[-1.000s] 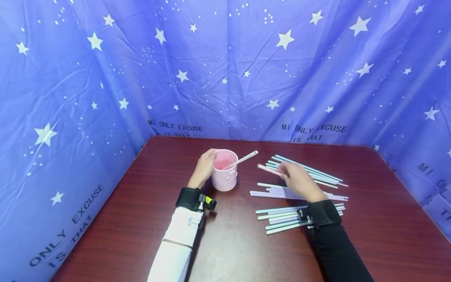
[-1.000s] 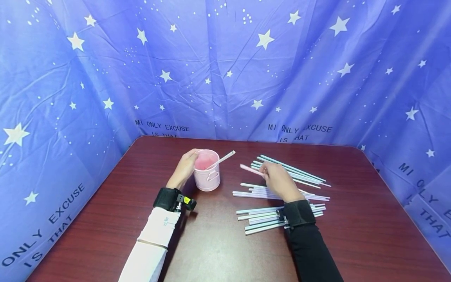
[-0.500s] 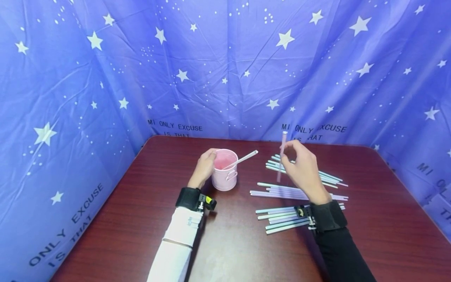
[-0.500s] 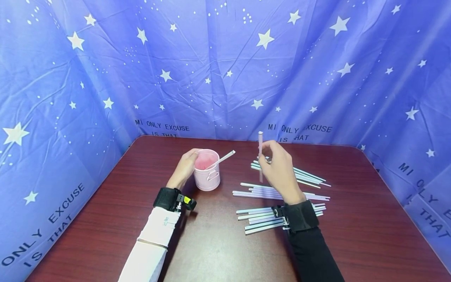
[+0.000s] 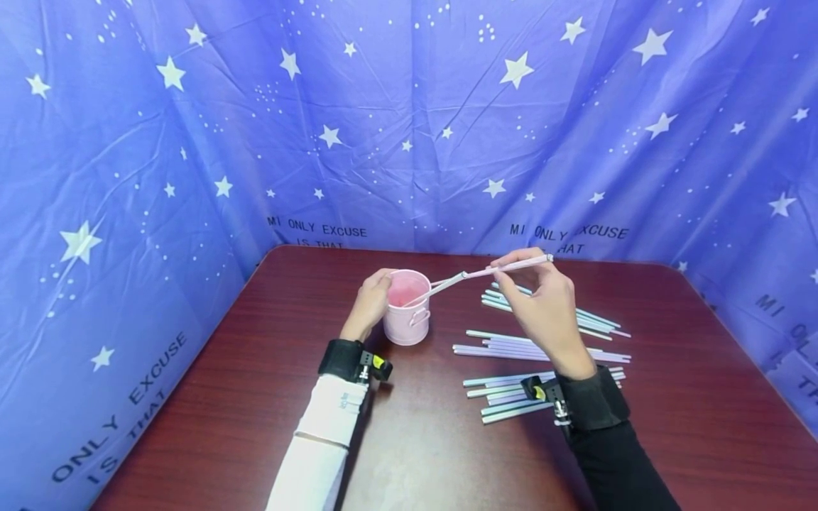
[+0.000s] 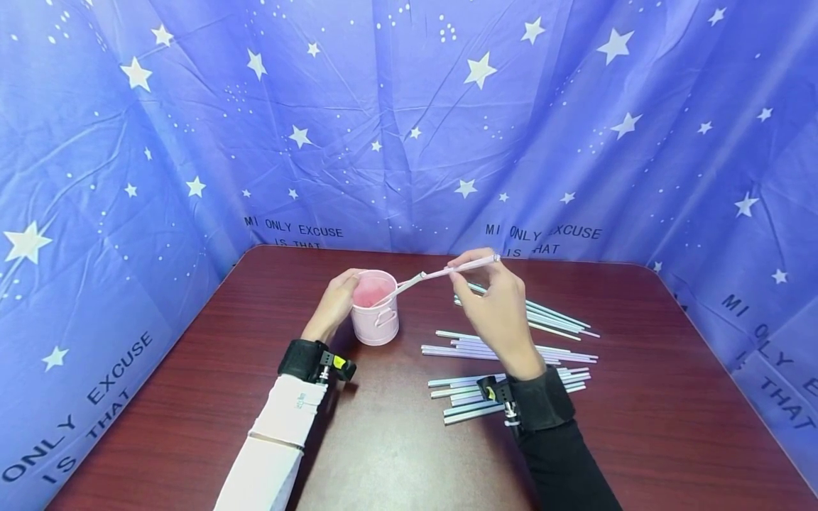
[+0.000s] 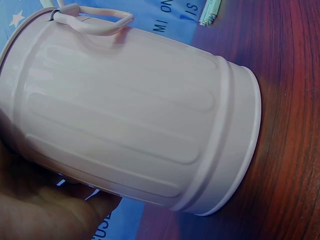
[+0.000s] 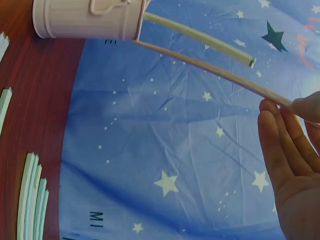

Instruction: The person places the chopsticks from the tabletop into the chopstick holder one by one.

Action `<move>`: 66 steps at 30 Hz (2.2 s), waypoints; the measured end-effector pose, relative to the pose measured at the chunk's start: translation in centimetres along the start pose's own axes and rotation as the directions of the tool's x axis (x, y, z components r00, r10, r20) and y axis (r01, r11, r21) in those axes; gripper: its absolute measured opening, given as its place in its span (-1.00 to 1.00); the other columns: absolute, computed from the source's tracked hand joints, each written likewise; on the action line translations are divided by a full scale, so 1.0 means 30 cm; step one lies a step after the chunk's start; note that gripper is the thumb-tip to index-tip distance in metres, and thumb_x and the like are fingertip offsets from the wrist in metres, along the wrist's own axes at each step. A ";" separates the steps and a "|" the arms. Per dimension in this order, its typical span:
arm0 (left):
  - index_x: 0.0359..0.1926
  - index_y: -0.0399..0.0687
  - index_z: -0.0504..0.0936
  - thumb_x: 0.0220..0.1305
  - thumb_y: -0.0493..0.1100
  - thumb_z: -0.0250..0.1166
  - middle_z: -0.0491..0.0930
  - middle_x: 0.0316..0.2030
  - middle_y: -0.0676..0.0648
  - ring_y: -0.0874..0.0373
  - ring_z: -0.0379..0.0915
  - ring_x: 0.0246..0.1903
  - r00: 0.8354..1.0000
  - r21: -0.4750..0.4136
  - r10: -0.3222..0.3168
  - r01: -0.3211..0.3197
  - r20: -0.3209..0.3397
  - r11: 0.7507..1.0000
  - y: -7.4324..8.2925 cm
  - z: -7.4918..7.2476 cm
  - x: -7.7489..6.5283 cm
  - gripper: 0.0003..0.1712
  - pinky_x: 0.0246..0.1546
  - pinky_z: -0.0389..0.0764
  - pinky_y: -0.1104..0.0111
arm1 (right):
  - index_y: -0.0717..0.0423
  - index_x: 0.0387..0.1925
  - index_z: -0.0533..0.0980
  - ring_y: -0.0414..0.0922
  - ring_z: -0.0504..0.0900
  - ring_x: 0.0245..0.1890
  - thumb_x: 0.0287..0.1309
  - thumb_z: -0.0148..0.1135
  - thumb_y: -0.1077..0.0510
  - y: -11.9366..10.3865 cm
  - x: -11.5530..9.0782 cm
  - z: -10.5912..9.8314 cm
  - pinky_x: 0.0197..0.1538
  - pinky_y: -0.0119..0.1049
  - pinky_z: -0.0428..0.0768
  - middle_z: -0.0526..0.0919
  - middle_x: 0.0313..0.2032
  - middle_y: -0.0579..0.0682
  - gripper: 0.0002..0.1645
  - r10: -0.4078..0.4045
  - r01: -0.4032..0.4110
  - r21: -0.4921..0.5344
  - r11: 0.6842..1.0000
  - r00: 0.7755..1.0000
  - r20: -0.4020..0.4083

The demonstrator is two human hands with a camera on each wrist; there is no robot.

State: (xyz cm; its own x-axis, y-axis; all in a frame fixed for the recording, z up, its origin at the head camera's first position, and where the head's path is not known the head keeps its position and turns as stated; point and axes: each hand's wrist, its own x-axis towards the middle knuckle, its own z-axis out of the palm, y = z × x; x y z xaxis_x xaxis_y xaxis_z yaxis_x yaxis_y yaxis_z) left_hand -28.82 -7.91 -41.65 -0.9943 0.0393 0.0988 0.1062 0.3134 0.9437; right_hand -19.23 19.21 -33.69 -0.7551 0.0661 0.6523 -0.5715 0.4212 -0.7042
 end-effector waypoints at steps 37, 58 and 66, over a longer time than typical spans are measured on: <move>0.28 -0.19 0.66 0.67 -0.13 -0.04 0.63 0.32 -0.26 -0.16 0.47 0.43 1.000 -0.022 -0.004 0.004 -0.010 1.000 0.009 0.002 -0.004 -0.55 0.53 0.39 -0.06 | 0.13 -0.03 0.73 -0.33 0.72 -0.24 0.34 0.40 0.34 0.037 -0.006 0.026 -0.15 -0.64 0.62 0.85 -0.20 0.03 -0.79 0.048 -0.016 -0.189 0.982 0.985 0.167; 0.30 -0.17 0.66 0.69 -0.12 -0.06 0.63 0.33 -0.25 -0.15 0.46 0.45 1.000 -0.012 -0.002 0.002 -0.004 1.000 0.004 -0.001 -0.004 -0.54 0.55 0.37 -0.07 | 0.10 -0.15 0.74 -0.05 0.77 -0.18 0.22 0.49 0.24 0.210 -0.085 0.130 -0.03 -0.02 0.73 0.81 -0.28 -0.07 -0.84 0.365 0.074 -0.563 0.823 0.691 0.624; 0.30 -0.18 0.65 0.68 -0.12 -0.05 0.63 0.33 -0.26 -0.16 0.46 0.45 1.000 -0.024 -0.004 0.004 -0.007 1.000 0.008 0.001 -0.003 -0.54 0.55 0.37 -0.06 | 0.08 -0.19 0.77 -0.01 0.77 -0.15 0.17 0.53 0.25 0.220 -0.106 0.144 -0.04 0.03 0.75 0.79 -0.33 -0.10 -0.85 0.376 0.120 -0.585 0.802 0.659 0.651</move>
State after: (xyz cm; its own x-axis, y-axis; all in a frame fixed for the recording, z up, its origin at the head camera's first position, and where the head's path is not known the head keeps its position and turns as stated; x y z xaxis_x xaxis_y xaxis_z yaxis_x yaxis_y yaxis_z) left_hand -28.72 -7.81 -41.45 -0.9948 0.0314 0.0971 0.1021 0.2910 0.9513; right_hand -21.99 17.88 -41.63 -0.9219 -0.3870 -0.0178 -0.3611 0.8750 -0.3225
